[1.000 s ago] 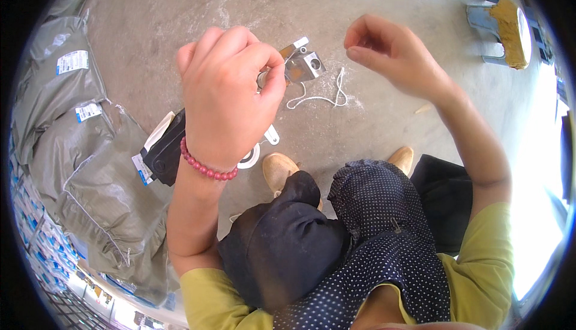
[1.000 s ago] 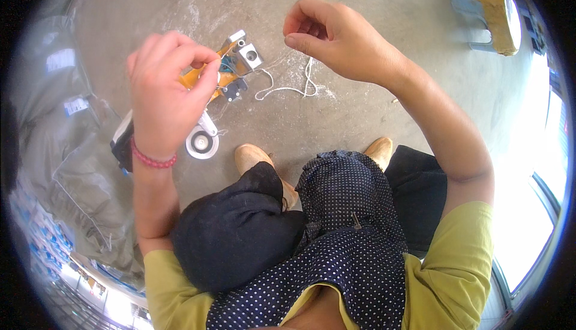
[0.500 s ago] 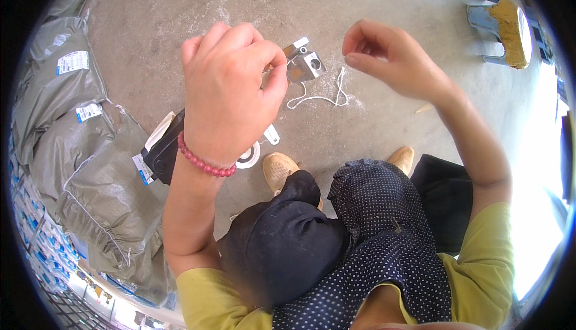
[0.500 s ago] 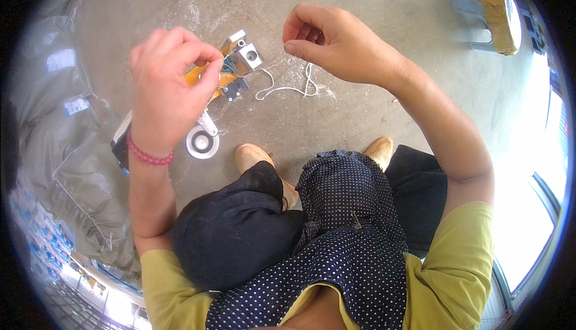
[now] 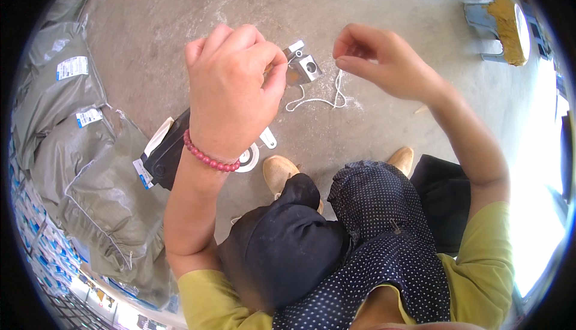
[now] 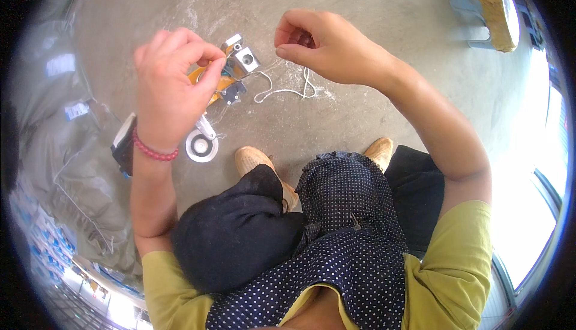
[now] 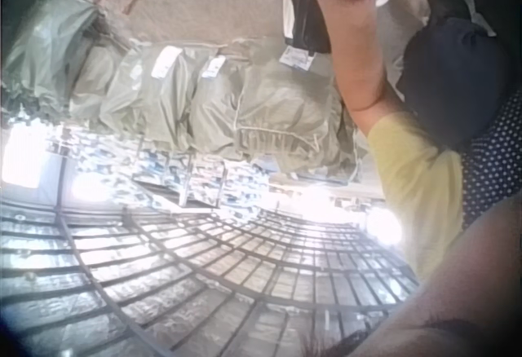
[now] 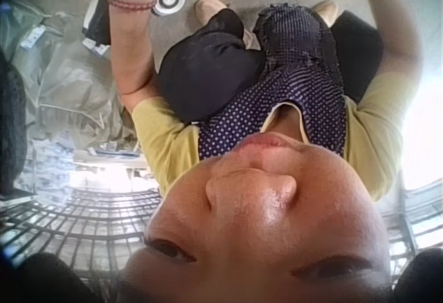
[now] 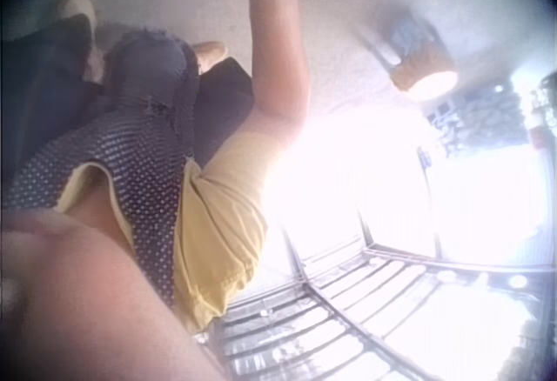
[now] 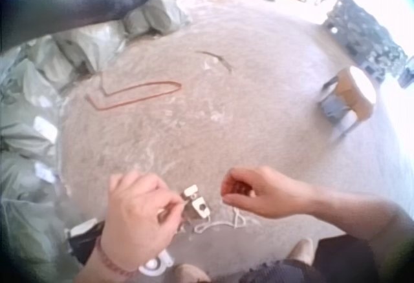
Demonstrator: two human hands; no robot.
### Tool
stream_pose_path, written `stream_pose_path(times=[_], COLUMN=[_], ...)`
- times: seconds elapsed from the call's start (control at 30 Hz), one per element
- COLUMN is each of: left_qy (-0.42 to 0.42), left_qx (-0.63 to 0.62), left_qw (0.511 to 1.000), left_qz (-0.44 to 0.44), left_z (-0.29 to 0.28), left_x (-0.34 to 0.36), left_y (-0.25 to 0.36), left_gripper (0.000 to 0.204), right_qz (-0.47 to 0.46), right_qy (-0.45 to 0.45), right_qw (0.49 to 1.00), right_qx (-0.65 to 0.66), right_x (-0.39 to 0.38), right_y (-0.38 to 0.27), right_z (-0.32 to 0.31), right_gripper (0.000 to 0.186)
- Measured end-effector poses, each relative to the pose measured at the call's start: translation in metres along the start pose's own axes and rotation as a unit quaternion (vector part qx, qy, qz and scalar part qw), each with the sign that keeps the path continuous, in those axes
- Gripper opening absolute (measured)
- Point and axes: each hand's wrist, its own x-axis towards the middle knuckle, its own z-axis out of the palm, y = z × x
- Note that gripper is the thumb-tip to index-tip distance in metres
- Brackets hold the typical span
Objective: The person uses a handheld sewing machine to stitch open gray fabric packs in a warehouse. They pick up packs, align edges, and sew along the seams, then place the sealed packs aside. The person also sits on the floor to thread the machine before resuming sewing.
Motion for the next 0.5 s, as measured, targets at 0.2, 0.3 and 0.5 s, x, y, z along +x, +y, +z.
stream_pose_path(times=[0.2, 0.3, 0.5], left_qy=[-0.003, 0.001, -0.011], left_qx=[0.001, -0.002, 0.002], left_qw=[1.0, 1.0, 1.0], left_qz=[0.0, 0.003, -0.002], left_z=[0.0, 0.002, 0.0], left_x=[0.001, 0.001, -0.001], left_y=[0.0, 0.001, -0.001], left_gripper=[0.007, 0.006, 0.006], right_qz=[-0.004, -0.018, 0.032], right_qy=[0.015, 0.024, 0.021], right_qw=[0.999, 0.997, 0.988], right_qx=[0.033, 0.066, 0.152], right_x=[0.01, 0.015, 0.025], right_y=[0.002, 0.009, 0.004], right_z=[0.009, 0.013, 0.021], right_gripper=[0.015, 0.018, 0.02])
